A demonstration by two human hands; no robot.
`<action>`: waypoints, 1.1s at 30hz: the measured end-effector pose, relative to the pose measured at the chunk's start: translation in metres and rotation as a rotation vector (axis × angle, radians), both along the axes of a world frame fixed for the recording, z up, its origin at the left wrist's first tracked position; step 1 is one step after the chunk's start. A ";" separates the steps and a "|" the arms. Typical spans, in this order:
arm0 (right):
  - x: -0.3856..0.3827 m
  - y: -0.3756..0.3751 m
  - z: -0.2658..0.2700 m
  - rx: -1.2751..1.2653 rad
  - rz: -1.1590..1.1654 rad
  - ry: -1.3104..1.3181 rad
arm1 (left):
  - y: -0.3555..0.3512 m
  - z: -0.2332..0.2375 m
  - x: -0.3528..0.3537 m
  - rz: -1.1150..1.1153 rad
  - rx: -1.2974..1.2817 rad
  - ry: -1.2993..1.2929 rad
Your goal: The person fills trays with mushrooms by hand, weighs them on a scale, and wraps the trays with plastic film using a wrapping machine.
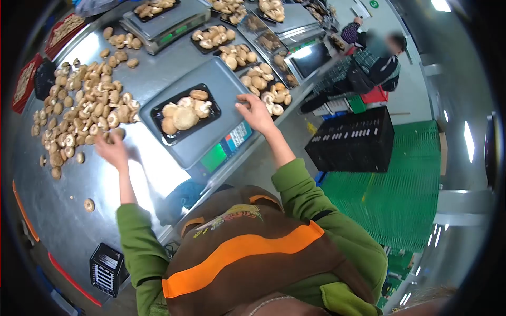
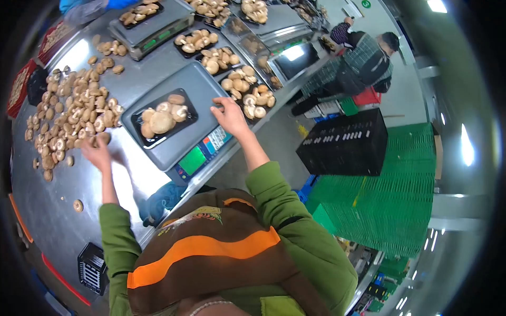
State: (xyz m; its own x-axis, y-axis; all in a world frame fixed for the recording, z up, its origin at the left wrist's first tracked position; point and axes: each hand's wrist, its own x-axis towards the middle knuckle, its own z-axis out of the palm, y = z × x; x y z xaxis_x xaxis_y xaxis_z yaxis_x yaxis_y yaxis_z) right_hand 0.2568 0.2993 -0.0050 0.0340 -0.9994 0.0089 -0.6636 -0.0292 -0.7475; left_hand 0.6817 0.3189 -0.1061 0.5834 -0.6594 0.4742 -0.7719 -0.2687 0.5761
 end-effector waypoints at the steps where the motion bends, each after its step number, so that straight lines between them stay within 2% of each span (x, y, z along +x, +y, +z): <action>1: -0.009 0.005 0.004 0.015 -0.002 0.013 | -0.005 -0.020 0.024 0.022 0.099 -0.106; 2: -0.017 0.010 0.008 0.006 0.000 0.046 | -0.010 -0.039 0.045 0.035 0.194 -0.211; 4: -0.031 0.018 0.017 0.037 0.016 0.055 | -0.014 -0.061 0.076 -0.214 0.237 -0.097; 6: -0.045 0.025 0.018 0.037 -0.006 0.026 | -0.008 -0.045 0.067 -0.204 0.270 -0.052; 8: -0.054 0.030 0.023 0.096 -0.048 0.023 | -0.001 -0.054 0.064 -0.218 0.266 -0.021; 10: -0.064 0.031 0.017 0.114 -0.062 0.004 | 0.009 -0.051 0.053 -0.117 0.197 0.053; 12: -0.069 0.029 0.013 0.129 -0.066 -0.016 | 0.019 -0.051 0.049 -0.143 0.174 -0.028; 14: -0.070 0.024 0.009 0.083 -0.021 -0.030 | 0.029 -0.054 0.044 -0.035 0.165 0.091; 16: -0.067 0.019 0.005 0.082 -0.008 -0.073 | 0.044 -0.058 0.043 -0.021 0.202 0.104; 18: -0.061 0.014 0.000 0.049 0.007 -0.092 | 0.057 -0.058 0.038 -0.017 0.174 0.224; 20: -0.048 0.010 -0.003 0.029 0.036 -0.119 | 0.075 -0.058 0.039 0.036 0.251 0.286; 22: -0.041 0.007 -0.005 0.064 0.031 -0.152 | 0.079 -0.063 0.043 0.120 0.244 0.495; 23: -0.037 0.006 -0.002 0.061 0.048 -0.142 | 0.073 -0.074 0.047 0.152 0.044 0.812; 24: -0.032 0.004 -0.001 0.051 0.050 -0.141 | 0.066 -0.060 0.041 0.148 0.034 0.814; 26: -0.032 0.004 0.004 0.074 0.078 -0.083 | 0.058 0.003 -0.010 -0.044 -0.193 0.804; 27: -0.031 0.002 0.004 0.043 0.094 -0.103 | 0.054 0.031 -0.032 -0.105 -0.170 0.772; 28: -0.033 0.001 0.008 0.032 0.110 -0.095 | 0.048 0.035 -0.042 -0.194 -0.188 0.716; 29: -0.034 0.000 0.013 -0.058 0.118 -0.005 | 0.043 0.037 -0.050 -0.166 -0.146 0.578; 30: -0.024 -0.005 0.015 -0.153 0.161 0.061 | 0.039 0.029 -0.055 -0.184 -0.199 0.567; 33: -0.008 0.004 0.023 0.025 0.099 -0.120 | 0.043 0.034 -0.055 -0.162 -0.177 0.620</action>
